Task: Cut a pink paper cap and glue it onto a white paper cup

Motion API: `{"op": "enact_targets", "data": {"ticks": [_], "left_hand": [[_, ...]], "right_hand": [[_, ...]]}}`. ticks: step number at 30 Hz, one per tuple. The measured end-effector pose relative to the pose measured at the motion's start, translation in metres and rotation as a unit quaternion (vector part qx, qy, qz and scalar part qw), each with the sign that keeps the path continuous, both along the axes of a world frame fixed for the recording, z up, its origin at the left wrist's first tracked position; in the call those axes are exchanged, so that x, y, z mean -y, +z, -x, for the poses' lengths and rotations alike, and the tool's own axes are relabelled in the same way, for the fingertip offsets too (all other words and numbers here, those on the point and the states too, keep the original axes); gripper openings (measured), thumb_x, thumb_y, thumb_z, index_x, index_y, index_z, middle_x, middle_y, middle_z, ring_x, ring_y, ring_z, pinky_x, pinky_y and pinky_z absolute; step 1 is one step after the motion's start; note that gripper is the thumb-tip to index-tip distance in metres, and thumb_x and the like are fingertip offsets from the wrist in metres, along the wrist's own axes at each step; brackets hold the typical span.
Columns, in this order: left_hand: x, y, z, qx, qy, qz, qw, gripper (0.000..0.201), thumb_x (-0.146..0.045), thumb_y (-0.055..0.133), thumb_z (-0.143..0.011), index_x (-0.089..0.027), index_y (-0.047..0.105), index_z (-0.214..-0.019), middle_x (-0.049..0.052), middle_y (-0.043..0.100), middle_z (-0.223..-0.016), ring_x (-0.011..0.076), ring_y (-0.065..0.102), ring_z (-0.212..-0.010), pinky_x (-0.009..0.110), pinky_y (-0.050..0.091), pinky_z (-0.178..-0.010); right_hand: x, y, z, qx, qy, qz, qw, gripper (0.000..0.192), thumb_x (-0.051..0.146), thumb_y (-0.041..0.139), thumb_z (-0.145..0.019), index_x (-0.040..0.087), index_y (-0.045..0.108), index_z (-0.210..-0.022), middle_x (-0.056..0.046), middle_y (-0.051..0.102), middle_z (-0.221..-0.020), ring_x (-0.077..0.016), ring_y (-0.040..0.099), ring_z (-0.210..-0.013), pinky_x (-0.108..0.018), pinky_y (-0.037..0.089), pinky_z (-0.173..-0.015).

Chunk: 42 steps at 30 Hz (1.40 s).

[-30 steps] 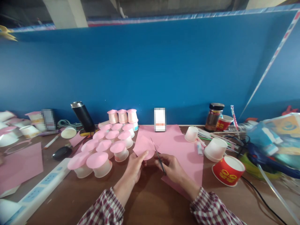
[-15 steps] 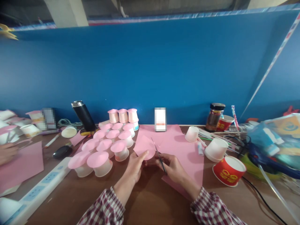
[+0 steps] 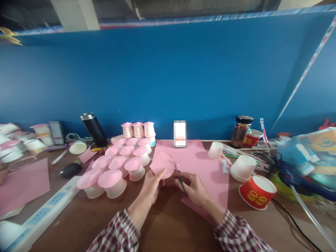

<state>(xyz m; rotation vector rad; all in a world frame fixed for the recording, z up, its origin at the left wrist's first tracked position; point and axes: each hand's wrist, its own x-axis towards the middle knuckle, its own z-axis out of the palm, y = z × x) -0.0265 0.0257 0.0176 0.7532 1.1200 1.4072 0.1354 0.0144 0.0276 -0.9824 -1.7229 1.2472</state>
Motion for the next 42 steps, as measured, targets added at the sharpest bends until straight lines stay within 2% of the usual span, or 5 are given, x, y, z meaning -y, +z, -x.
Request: {"op": "enact_targets", "data": {"ticks": [8, 18, 23, 33, 42], "left_hand": [[0.001, 0.0055, 0.0, 0.003, 0.003, 0.017, 1.0, 0.03, -0.032, 0.076, -0.06, -0.009, 0.064, -0.076, 0.0, 0.058, -0.056, 0.0064, 0.044, -0.044, 0.019, 0.035, -0.041], [-0.0002, 0.004, 0.0005, 0.01, 0.013, 0.02, 1.0, 0.031, -0.033, 0.077, -0.058, -0.01, 0.064, -0.074, -0.001, 0.057, -0.054, 0.0059, 0.044, -0.043, 0.018, 0.034, -0.041], [0.0001, 0.0038, 0.0003, 0.018, 0.011, 0.004, 1.0, 0.033, -0.036, 0.078, -0.057, -0.01, 0.065, -0.073, 0.0, 0.059, -0.056, 0.0061, 0.045, -0.044, 0.019, 0.035, -0.042], [0.001, 0.0033, -0.0005, 0.013, 0.005, 0.004, 1.0, 0.034, -0.035, 0.08, -0.055, -0.009, 0.065, -0.072, 0.001, 0.059, -0.057, 0.006, 0.044, -0.045, 0.019, 0.034, -0.042], [0.0019, 0.0009, -0.0005, 0.006, -0.004, 0.0, 1.0, 0.035, -0.037, 0.079, -0.056, -0.009, 0.066, -0.074, 0.003, 0.061, -0.059, 0.008, 0.048, -0.047, 0.02, 0.035, -0.043]], "right_hand": [[-0.0004, -0.0013, -0.0001, -0.002, -0.015, 0.001, 1.0, 0.041, 0.044, 0.06, -0.082, 0.012, 0.068, -0.106, -0.001, 0.059, -0.061, -0.0088, 0.044, -0.05, -0.02, 0.037, -0.047], [0.0006, 0.0012, 0.0006, 0.01, -0.022, -0.001, 1.0, 0.042, 0.045, 0.06, -0.081, 0.011, 0.068, -0.104, 0.0, 0.057, -0.059, -0.0088, 0.043, -0.05, -0.02, 0.036, -0.045], [0.0033, 0.0056, 0.0041, 0.007, -0.003, 0.001, 1.0, 0.039, 0.046, 0.058, -0.082, 0.014, 0.07, -0.102, 0.0, 0.058, -0.058, -0.0091, 0.042, -0.046, -0.021, 0.036, -0.044], [0.0018, 0.0007, 0.0013, 0.013, -0.006, 0.006, 1.0, 0.04, 0.045, 0.057, -0.083, 0.015, 0.067, -0.108, 0.0, 0.058, -0.059, -0.0096, 0.046, -0.048, -0.02, 0.04, -0.044], [0.0042, 0.007, 0.0034, -0.001, 0.014, 0.01, 1.0, 0.035, 0.044, 0.058, -0.083, 0.016, 0.07, -0.101, 0.0, 0.059, -0.059, -0.0103, 0.046, -0.048, -0.021, 0.039, -0.045]]}}
